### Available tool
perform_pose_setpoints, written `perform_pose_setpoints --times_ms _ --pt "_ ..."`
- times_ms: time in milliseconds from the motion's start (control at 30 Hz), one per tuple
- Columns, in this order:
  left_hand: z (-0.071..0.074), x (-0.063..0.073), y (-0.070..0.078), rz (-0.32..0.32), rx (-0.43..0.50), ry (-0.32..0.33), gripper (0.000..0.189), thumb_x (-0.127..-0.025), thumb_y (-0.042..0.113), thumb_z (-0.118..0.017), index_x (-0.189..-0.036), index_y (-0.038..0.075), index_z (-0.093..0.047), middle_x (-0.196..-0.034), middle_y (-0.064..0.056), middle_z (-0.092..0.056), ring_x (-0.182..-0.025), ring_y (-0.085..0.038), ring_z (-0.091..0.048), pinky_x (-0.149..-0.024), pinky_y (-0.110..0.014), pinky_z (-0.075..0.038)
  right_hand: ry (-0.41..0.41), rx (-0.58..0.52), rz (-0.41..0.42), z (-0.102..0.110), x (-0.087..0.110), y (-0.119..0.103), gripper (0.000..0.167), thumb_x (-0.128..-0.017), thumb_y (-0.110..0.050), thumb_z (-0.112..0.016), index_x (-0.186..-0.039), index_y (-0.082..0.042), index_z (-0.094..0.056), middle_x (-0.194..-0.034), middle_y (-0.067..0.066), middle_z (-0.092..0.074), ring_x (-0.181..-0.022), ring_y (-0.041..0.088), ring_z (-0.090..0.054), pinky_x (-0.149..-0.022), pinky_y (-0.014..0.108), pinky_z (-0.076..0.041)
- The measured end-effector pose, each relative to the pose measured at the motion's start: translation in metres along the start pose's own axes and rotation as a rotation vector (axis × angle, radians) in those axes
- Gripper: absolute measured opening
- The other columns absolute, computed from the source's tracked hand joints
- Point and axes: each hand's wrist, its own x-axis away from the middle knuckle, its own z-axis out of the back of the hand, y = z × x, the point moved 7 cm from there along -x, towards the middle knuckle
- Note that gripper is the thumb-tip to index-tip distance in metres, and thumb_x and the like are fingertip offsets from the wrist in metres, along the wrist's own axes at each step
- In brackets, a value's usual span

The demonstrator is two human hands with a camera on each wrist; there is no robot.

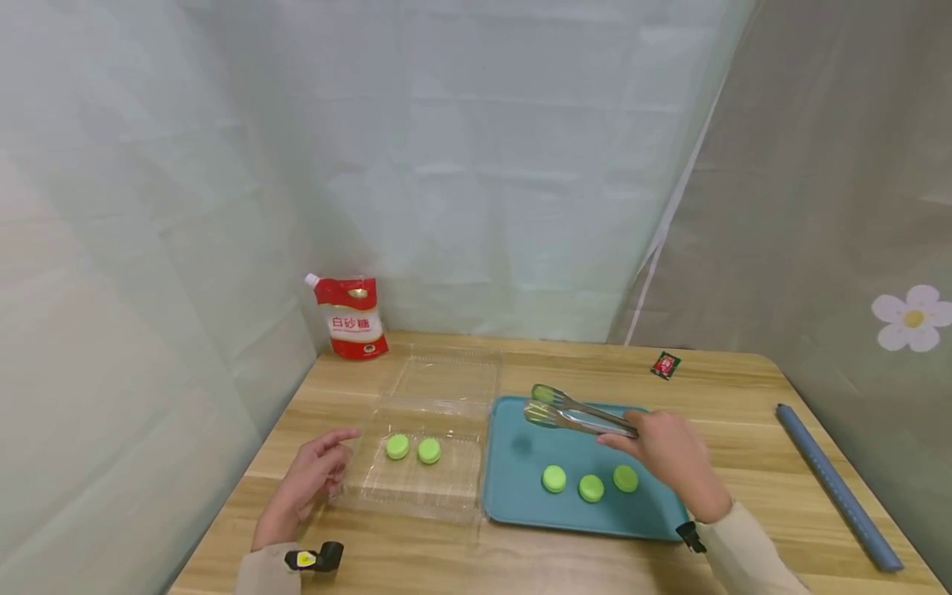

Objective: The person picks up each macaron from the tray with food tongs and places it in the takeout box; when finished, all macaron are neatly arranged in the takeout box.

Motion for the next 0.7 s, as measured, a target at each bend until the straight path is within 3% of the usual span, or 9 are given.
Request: perform_pose_setpoints --times_ms 567,700 --pt "-0.001 0.001 0.003 -0.013 -0.016 0.020 0.047 -0.099 0.004 -0.048 -0.145 -0.005 -0.046 -0.071 -0.001 -0.041 -0.058 -0.012 -0.040 -0.049 -0.023 -0.037 0.039 -0.060 0.106 -0.012 -0.025 -0.038 0.052 -0.079 -0.053 -0.078 -0.062 -0.021 -0.041 -0.052 -0.013 -0.021 -0.043 0.001 -0.020 -0.039 0.022 -0.021" --pt "0.000 0.002 0.003 -0.011 -0.025 0.033 0.046 -0.099 0.004 -0.049 -0.144 -0.005 -0.047 -0.071 -0.001 -0.042 -0.058 -0.012 -0.042 -0.049 -0.023 -0.038 0.034 -0.080 0.118 -0.016 -0.030 -0.047 0.055 -0.081 -0.062 -0.072 -0.061 -0.022 -0.039 -0.054 -0.013 -0.017 -0.044 0.001 -0.017 -0.040 0.022 -0.018"
